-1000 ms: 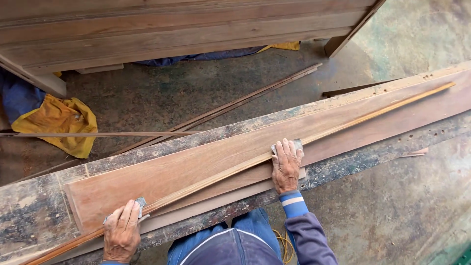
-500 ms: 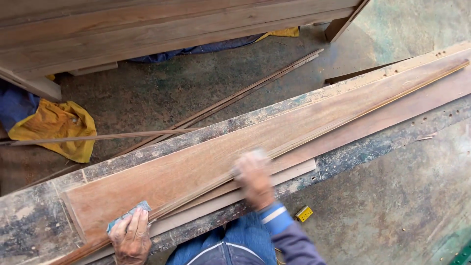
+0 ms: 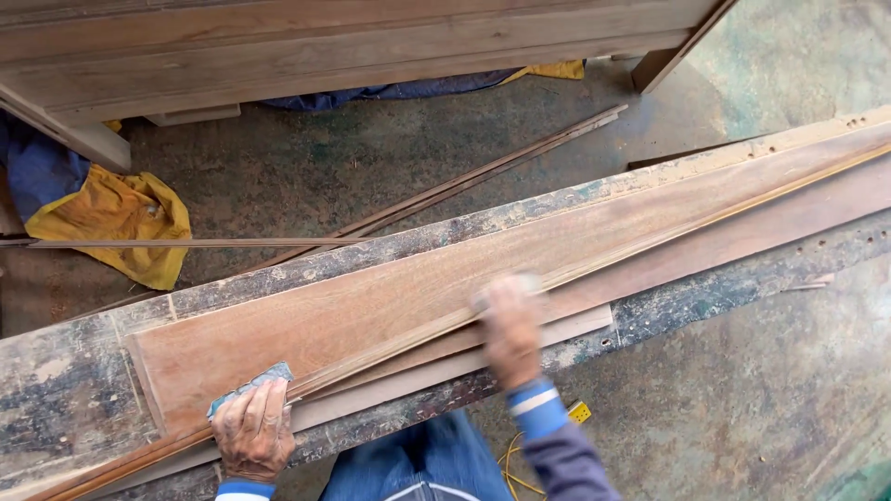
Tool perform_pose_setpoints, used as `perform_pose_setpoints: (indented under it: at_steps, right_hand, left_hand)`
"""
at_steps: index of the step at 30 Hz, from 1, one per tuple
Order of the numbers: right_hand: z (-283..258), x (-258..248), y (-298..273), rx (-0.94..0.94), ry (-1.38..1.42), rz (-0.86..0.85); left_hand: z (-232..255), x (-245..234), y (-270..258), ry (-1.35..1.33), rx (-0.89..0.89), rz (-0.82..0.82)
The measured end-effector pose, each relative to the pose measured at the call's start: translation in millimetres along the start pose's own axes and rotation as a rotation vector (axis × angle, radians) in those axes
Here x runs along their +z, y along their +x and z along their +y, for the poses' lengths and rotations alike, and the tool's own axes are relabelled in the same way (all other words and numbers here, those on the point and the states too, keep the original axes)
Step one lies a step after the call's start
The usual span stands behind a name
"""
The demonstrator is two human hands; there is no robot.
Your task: Sanding a thin strip of wood using a small piece of sandpaper.
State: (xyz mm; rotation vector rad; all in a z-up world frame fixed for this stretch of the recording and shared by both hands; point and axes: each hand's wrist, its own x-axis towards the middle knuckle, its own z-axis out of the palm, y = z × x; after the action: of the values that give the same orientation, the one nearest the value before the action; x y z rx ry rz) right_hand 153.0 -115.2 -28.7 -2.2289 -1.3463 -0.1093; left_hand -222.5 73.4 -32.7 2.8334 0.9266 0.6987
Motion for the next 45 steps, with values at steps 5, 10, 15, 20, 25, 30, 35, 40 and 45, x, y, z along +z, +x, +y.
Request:
perform_pose_setpoints:
  at_steps: [5,10,15,20,25,30,35,40,45]
  right_hand:
    - [-11,-6,23,0.27,-0.022,0.155]
    - [-169,31,-13,0.016,0.267,0.16]
    - [-49,15,-9,0.018,-0.005,0.022]
    - [-57,21,8,0.237,-0.064,0.175]
    - [-208,52,-19,0.006,0.204,0.057]
    - [-37,23,-8,-0.024,0.018,0.046]
    - [-57,2,24,0.328,0.009,0.123]
    - [-162,7,-2,0.003,0.233,0.061]
    - [3,-43,46,0.018,0.11,0.165]
  left_hand:
    - [8,-5,6,0.024,-0.031,-0.003]
    - [12,-1,11,0.028,-0.051,0.031]
    - [7,0,11,0.041,-0.034,0.032]
    - [10,-3,14,0.035,-0.039,0.055]
    - [8,1,11,0.05,-0.023,0.043]
    - [4,2,4,0.077,-0.023,0.058]
    - [11,-2,5,0.085,-0.038,0.049]
    - [-3,12,-2,0.115,0.003,0.077]
    - [-12,22,-14,0.086,-0.016,0.091]
